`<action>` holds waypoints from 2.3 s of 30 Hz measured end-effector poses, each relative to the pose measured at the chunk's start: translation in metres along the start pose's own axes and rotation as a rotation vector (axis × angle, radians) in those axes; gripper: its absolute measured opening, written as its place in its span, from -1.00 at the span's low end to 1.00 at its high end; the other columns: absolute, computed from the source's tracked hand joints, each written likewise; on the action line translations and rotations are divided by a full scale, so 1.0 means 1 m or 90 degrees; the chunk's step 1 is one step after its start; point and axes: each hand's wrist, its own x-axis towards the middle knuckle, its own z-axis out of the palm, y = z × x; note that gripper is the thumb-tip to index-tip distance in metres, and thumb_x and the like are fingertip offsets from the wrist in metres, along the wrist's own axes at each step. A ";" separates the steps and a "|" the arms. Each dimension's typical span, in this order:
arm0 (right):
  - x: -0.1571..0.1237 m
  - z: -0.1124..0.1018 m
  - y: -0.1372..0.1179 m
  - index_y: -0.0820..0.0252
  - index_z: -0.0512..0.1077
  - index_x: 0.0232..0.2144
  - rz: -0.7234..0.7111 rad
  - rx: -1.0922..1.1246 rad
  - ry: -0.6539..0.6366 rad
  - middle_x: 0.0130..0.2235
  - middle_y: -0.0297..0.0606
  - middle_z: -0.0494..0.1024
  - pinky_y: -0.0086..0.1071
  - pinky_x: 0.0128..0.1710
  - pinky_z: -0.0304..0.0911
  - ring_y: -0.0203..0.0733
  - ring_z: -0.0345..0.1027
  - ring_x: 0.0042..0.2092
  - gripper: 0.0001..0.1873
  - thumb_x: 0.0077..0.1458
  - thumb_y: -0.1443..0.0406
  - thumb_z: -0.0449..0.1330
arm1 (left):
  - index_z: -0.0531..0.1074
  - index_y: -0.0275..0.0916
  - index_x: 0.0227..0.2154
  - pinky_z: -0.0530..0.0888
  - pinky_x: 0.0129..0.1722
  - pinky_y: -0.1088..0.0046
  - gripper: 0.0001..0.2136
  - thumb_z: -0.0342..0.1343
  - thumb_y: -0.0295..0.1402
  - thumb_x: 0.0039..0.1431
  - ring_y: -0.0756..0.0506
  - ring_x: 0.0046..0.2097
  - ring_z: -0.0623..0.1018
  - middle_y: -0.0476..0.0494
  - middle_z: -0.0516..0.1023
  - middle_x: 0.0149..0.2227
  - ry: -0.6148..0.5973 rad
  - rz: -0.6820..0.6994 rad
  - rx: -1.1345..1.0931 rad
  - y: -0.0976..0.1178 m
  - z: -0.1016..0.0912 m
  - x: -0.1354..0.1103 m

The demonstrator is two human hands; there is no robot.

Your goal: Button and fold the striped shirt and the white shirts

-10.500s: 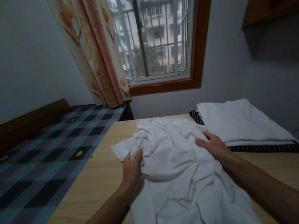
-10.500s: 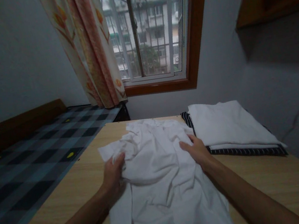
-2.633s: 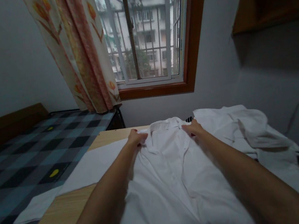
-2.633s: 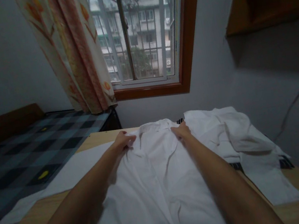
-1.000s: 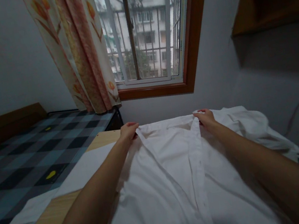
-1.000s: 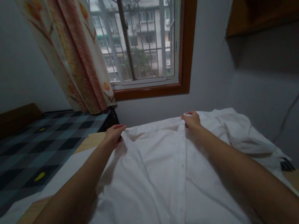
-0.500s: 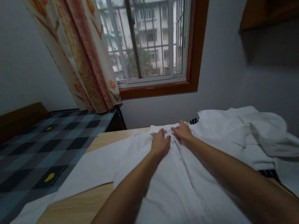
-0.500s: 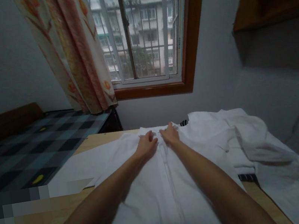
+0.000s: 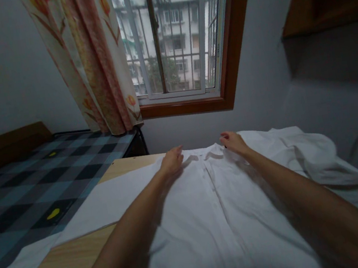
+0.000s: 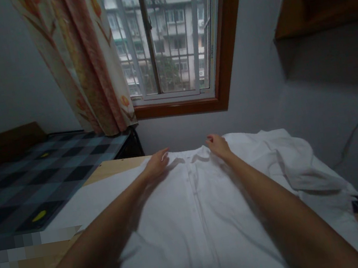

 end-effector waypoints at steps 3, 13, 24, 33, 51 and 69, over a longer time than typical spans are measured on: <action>-0.007 0.032 0.006 0.36 0.24 0.19 -0.041 -0.026 -0.017 0.19 0.02 0.34 -0.28 0.13 0.09 0.00 0.20 0.19 -0.41 0.15 0.23 0.09 | 0.11 -0.24 0.28 0.17 0.21 0.12 -0.46 -0.15 -0.14 0.29 -0.27 0.28 0.20 -0.27 0.14 0.31 -0.035 0.008 0.102 -0.001 0.028 -0.006; -0.023 0.081 0.021 0.49 -0.08 0.31 0.039 -0.238 -0.042 0.34 0.06 -0.03 -0.06 0.28 -0.32 -0.01 -0.22 0.35 -0.24 0.27 0.03 -0.20 | -0.10 -0.36 0.34 -0.19 0.22 -0.22 -0.12 -0.38 0.24 0.14 -0.43 0.36 -0.14 -0.40 -0.12 0.36 -0.048 -0.206 0.181 0.013 0.044 -0.004; -0.060 0.053 0.014 0.34 0.30 0.07 -0.018 -0.137 0.144 0.09 0.03 0.37 -0.30 0.12 -0.02 -0.04 0.18 0.12 -0.55 0.24 0.21 -0.09 | 0.05 -0.22 0.28 0.01 0.22 0.00 -0.38 -0.03 -0.07 0.22 -0.34 0.30 0.08 -0.35 0.08 0.32 0.053 0.042 0.172 0.032 0.031 -0.027; -0.064 0.072 -0.037 0.27 0.42 -0.19 0.003 -0.157 0.157 -0.09 0.06 0.46 -0.15 -0.08 0.11 0.10 0.26 0.00 -0.54 0.06 0.00 0.16 | 0.53 -0.25 -0.31 0.22 0.01 0.17 -0.80 0.01 -0.33 0.23 -0.22 0.00 0.41 -0.24 0.56 -0.17 0.122 0.033 0.087 0.054 0.035 -0.009; -0.056 0.081 -0.018 0.15 0.43 -0.50 -0.074 0.038 0.181 -0.41 -0.26 0.53 -0.35 -0.25 0.15 -0.13 0.36 -0.29 -0.83 0.06 0.21 0.15 | 0.56 -0.23 -0.33 0.35 -0.11 0.36 -0.86 0.10 -0.37 0.16 -0.14 -0.16 0.50 -0.17 0.59 -0.29 0.124 -0.021 -0.017 0.041 0.047 -0.001; -0.042 0.091 -0.004 0.22 0.51 -0.46 -0.128 0.289 0.038 -0.44 -0.29 0.55 -0.41 -0.31 0.24 -0.21 0.39 -0.37 -0.73 -0.01 0.20 0.08 | 0.54 -0.16 -0.27 0.14 0.04 0.18 -0.82 0.05 -0.27 0.24 -0.18 -0.05 0.39 -0.15 0.59 -0.21 0.154 0.061 0.045 0.055 0.050 -0.009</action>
